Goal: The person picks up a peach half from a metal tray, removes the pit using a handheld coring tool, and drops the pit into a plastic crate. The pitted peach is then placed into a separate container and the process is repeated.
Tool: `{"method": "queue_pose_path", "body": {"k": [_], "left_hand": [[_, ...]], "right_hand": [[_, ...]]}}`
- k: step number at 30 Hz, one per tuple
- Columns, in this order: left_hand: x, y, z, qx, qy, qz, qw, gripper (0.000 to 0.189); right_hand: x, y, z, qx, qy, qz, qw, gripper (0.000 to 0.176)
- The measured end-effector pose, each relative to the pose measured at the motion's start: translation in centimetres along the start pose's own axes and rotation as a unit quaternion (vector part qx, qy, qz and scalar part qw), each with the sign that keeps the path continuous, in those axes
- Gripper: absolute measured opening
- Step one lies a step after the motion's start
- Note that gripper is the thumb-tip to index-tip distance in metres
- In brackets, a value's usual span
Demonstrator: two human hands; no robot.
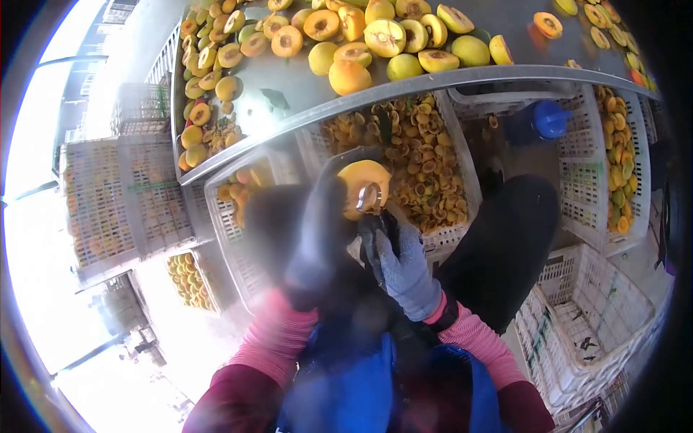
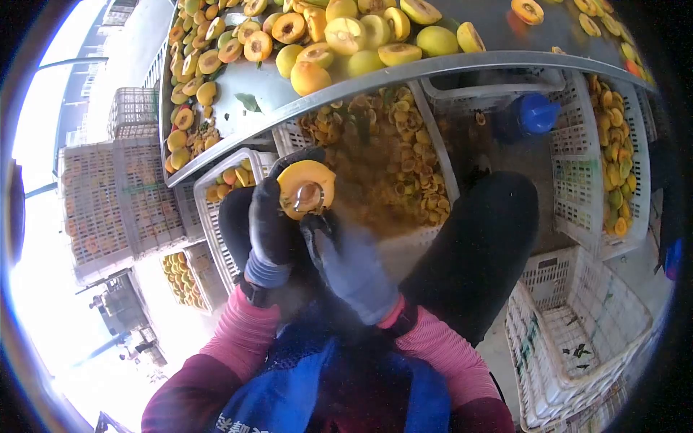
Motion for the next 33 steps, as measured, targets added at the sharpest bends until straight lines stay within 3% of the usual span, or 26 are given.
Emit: {"method": "queue_pose_path", "body": {"k": [3,5,7,8,10,13,15,17,19,22,24,26,28,29,30,31,33], "left_hand": [[1.0,-0.8,-0.7,-0.087,-0.055,0.134,0.986,0.04],[1.2,-0.8,-1.2,-0.086,-0.087,0.158,0.98,0.035],[1.6,-0.7,-1.3,-0.078,-0.127,0.2,0.968,0.03],[1.9,-0.5,-1.5,-0.072,-0.15,0.231,0.959,0.028],[2.4,0.0,-1.8,-0.054,-0.193,0.317,0.927,0.024],[3.0,0.9,-2.1,-0.031,-0.229,0.431,0.872,0.022],[3.1,1.2,-2.3,-0.026,-0.222,0.423,0.878,0.022],[2.2,0.1,-2.5,-0.013,-0.209,0.366,0.907,0.022],[2.3,-0.7,-2.8,-0.058,-0.088,0.18,0.978,0.023],[2.1,-0.7,-3.5,-0.058,-0.069,0.203,0.975,0.026],[3.1,0.5,-3.6,-0.019,-0.136,0.294,0.946,0.027],[3.2,0.5,-3.8,-0.003,-0.122,0.284,0.951,0.028],[2.4,-0.7,-3.8,-0.009,-0.026,0.174,0.984,0.029],[2.2,-0.3,-3.7,0.025,-0.047,0.228,0.972,0.031],[2.0,0.0,-3.6,0.057,-0.072,0.28,0.956,0.032],[2.4,1.0,-3.5,0.085,-0.113,0.351,0.926,0.032],[2.7,1.6,-3.6,0.089,-0.106,0.36,0.923,0.032]], "right_hand": [[-0.2,-0.2,-0.5,-0.024,0.035,0.04,0.998,0.041],[-0.1,-0.2,-1.2,-0.03,0.082,-0.095,0.992,0.039],[0.0,0.0,-1.4,0.001,0.03,-0.055,0.998,0.036],[0.3,0.0,-1.3,0.034,-0.047,0.053,0.997,0.035],[0.3,0.0,-1.3,0.054,-0.114,0.15,0.981,0.033],[-0.5,-0.2,-2.2,0.031,-0.093,0.098,0.99,0.031],[-0.8,-0.3,-3.2,0.032,-0.091,0.038,0.995,0.03],[-1.1,-0.2,-3.7,0.078,-0.175,0.063,0.979,0.034],[-0.9,0.1,-3.8,0.1,-0.202,0.102,0.969,0.036],[-0.2,0.7,-3.8,0.083,-0.168,0.19,0.964,0.034],[-0.6,-0.1,-4.5,0.057,-0.164,0.256,0.951,0.031],[-1.7,0.0,-5.0,0.035,0.02,0.043,0.998,0.03],[-2.1,0.1,-5.3,0.06,-0.021,0.092,0.994,0.026],[-1.2,0.5,-5.3,0.095,-0.157,0.246,0.952,0.024],[-0.8,0.7,-5.3,0.124,-0.286,0.388,0.868,0.024],[-1.0,0.6,-5.3,0.13,-0.279,0.355,0.883,0.023],[-2.1,0.0,-5.8,0.128,-0.26,0.3,0.909,0.025]]}}
Point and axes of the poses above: each hand's wrist, its own z-axis towards the middle knuckle, its own y-axis out of the back of the hand, x = y × z, the point moved 1 cm from there along z, towards the middle knuckle, and after that the axes turned 11 degrees about -z, right-handed, at the moved point
